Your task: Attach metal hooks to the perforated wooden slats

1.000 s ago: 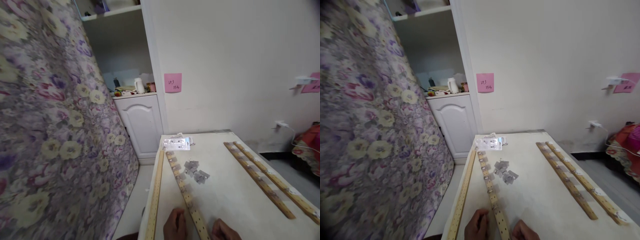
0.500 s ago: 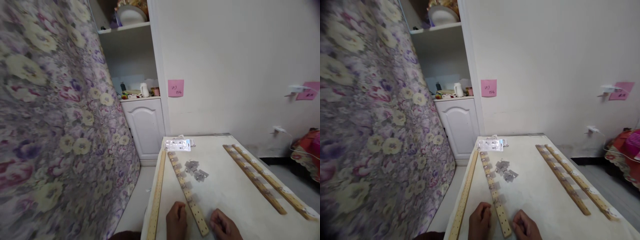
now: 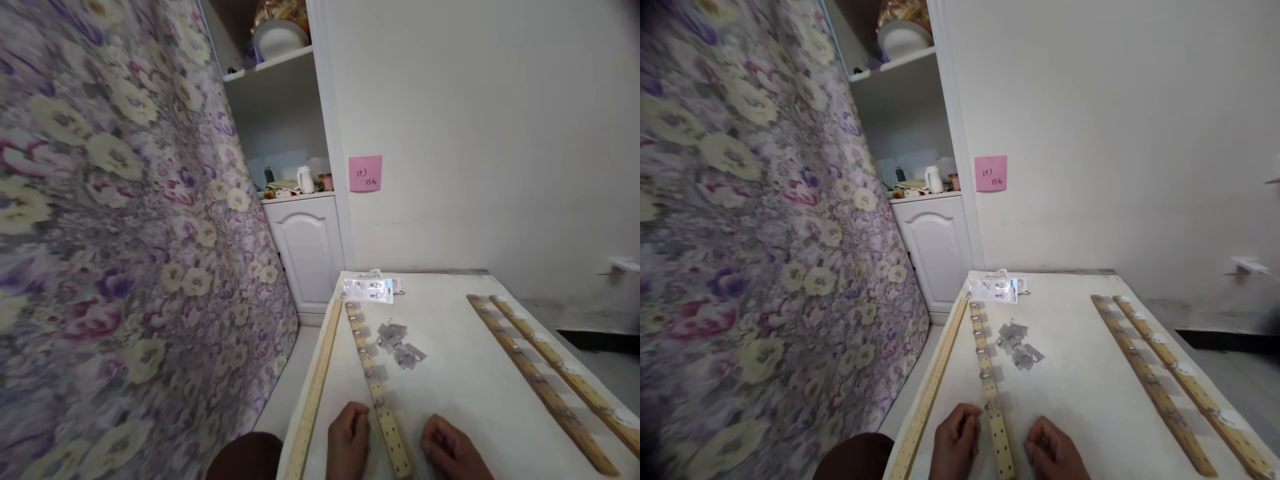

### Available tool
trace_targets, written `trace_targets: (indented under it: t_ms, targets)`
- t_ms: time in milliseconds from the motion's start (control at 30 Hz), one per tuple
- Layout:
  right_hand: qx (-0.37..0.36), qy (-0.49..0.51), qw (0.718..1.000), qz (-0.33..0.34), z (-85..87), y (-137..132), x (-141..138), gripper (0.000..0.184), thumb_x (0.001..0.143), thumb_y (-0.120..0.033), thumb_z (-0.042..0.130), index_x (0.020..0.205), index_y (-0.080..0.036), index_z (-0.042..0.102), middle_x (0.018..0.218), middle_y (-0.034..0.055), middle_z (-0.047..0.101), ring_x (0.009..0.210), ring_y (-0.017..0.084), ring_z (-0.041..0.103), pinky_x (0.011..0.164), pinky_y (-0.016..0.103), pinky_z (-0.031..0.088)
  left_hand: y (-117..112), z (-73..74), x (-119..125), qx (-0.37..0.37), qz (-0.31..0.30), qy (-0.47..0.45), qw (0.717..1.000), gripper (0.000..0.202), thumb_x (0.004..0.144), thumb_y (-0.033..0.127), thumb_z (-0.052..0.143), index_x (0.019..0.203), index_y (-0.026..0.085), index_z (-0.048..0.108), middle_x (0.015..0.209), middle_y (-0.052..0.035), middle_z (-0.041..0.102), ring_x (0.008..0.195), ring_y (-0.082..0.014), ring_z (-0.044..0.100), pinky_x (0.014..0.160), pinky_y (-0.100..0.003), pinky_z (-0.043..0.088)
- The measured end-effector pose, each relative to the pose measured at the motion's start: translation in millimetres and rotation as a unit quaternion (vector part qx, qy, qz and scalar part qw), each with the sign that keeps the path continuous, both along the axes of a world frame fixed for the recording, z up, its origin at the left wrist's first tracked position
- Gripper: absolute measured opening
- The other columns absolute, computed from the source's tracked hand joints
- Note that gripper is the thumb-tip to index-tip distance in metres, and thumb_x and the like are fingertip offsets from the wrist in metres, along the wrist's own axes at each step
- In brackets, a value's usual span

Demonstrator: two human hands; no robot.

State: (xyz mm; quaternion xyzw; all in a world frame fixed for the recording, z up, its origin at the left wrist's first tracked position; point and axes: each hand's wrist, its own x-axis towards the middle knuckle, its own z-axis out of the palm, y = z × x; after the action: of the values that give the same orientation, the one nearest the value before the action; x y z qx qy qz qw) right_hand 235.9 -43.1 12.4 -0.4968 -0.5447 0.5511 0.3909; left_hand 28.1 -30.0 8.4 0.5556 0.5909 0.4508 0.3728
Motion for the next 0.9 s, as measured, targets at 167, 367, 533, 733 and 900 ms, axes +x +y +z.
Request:
trace_targets:
  t_ms: [167, 367, 533, 733, 900]
  targets:
    - [0.095, -0.064, 0.987, -0.115, 7.7, 58.6, 31.4, 0.033, 0.078, -0.051, 0.05, 0.08, -0.019, 0.058, 0.056, -0.0051, 0.053, 0.048, 0.012, 0.048, 0.048, 0.023, 0.038, 1.2, 2.3, 3.5, -0.016, 0.005, -0.022, 1.0, 0.024, 0.082, 0.039, 0.05, 0.078, 0.018, 0.06, 0.055, 0.0063, 0.045, 0.045, -0.0091, 0.042, 0.045, -0.019, 0.031]
    - [0.213, -0.219, 0.943, -0.131, 0.3, 114.7, 34.2, 0.031, 0.08, -0.041, 0.048, 0.092, -0.018, 0.066, 0.073, 0.0007, 0.06, 0.067, 0.017, 0.057, 0.067, 0.029, 0.044, 3.4, 0.4, 4.8, -0.029, 0.004, -0.033, 0.999, 0.029, 0.082, 0.045, 0.05, 0.079, 0.018, 0.06, 0.055, 0.0065, 0.046, 0.042, -0.0082, 0.042, 0.043, -0.019, 0.03]
    - [0.201, -0.275, 0.93, -0.139, -8.0, 121.7, 28.9, 0.024, 0.08, -0.035, 0.047, 0.086, -0.02, 0.065, 0.075, 0.0, 0.058, 0.069, 0.017, 0.057, 0.065, 0.027, 0.041, 4.2, 1.3, 6.9, -0.038, 0.014, -0.044, 0.998, 0.031, 0.082, 0.046, 0.05, 0.082, 0.017, 0.06, 0.057, 0.006, 0.047, 0.042, -0.0076, 0.042, 0.043, -0.019, 0.028]
    - [0.205, -0.253, 0.932, -0.162, -6.7, 119.5, 29.3, 0.021, 0.079, -0.037, 0.049, 0.077, -0.021, 0.063, 0.072, -0.0005, 0.057, 0.066, 0.016, 0.056, 0.063, 0.026, 0.04, 1.9, 6.3, 9.9, -0.039, 0.012, -0.049, 0.998, 0.028, 0.083, 0.043, 0.05, 0.082, 0.017, 0.06, 0.06, 0.0058, 0.047, 0.044, -0.0072, 0.042, 0.044, -0.019, 0.029]
    - [0.203, -0.208, 0.939, -0.186, -3.8, 111.8, 39.9, 0.026, 0.08, -0.044, 0.049, 0.078, -0.02, 0.059, 0.073, 0.0027, 0.062, 0.064, 0.017, 0.058, 0.065, 0.029, 0.045, 1.0, 7.1, 9.6, -0.025, 0.005, -0.038, 0.999, 0.027, 0.083, 0.042, 0.052, 0.083, 0.016, 0.062, 0.059, 0.0058, 0.047, 0.046, -0.0076, 0.043, 0.045, -0.019, 0.03]
